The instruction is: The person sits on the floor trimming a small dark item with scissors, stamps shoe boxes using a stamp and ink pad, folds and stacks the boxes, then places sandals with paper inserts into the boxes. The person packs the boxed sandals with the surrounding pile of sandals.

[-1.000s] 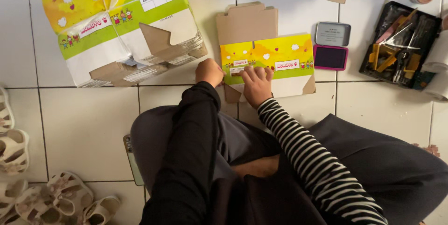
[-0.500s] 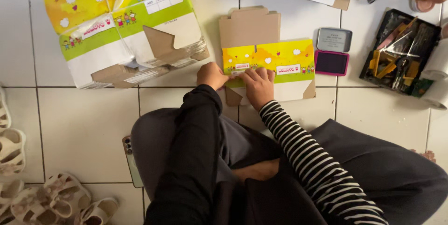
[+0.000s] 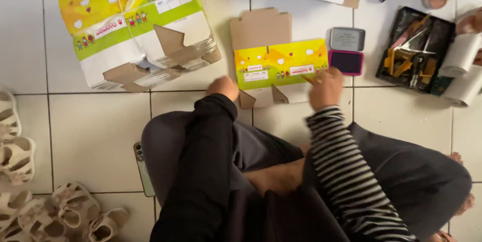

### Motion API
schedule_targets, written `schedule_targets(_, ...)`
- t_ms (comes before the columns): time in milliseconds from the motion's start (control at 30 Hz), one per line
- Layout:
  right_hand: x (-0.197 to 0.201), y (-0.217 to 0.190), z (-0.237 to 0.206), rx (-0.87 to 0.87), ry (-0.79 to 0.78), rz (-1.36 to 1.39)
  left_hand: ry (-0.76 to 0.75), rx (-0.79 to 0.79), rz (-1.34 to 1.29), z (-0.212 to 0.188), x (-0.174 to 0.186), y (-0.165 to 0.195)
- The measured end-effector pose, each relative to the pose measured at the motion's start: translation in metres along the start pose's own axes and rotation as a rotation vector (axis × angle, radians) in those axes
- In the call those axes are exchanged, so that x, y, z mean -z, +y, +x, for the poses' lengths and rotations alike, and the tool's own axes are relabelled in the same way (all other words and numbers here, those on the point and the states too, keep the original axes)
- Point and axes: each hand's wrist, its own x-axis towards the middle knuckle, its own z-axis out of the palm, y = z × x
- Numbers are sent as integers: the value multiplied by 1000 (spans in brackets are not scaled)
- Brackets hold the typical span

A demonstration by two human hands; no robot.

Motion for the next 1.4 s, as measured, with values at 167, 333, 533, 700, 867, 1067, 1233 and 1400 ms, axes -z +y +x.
schedule_targets(167, 28, 53, -23, -414, -454, 57, -115, -96, 71, -16, -12, 4)
schedule_targets(333, 42, 63, -19, -438, -537, 265, -150, -124, 61, -26, -1, 3)
schedule_targets(533, 153, 80, 23, -296, -767, 347, -133, -468, -707, -86, 72, 12)
schedule_targets(700, 197, 91, 68, -261, -233, 545, 227, -551, -690, -69, 139, 78)
schedule_targets(867, 139, 114, 91, -185, -312, 240, 498, -644, -390, -39, 128, 85)
schedule_targets(1067, 45, 125, 36, -109, 16, -252, -40, -221, -341, -38, 50, 20)
schedule_targets(1233, 24, 104, 27, 35, 30, -331, -2, -120, -57, -7, 6, 10)
schedule_targets(1400, 29, 95, 32, 43, 91, -395, 217, -73, -157, 15, -3, 19)
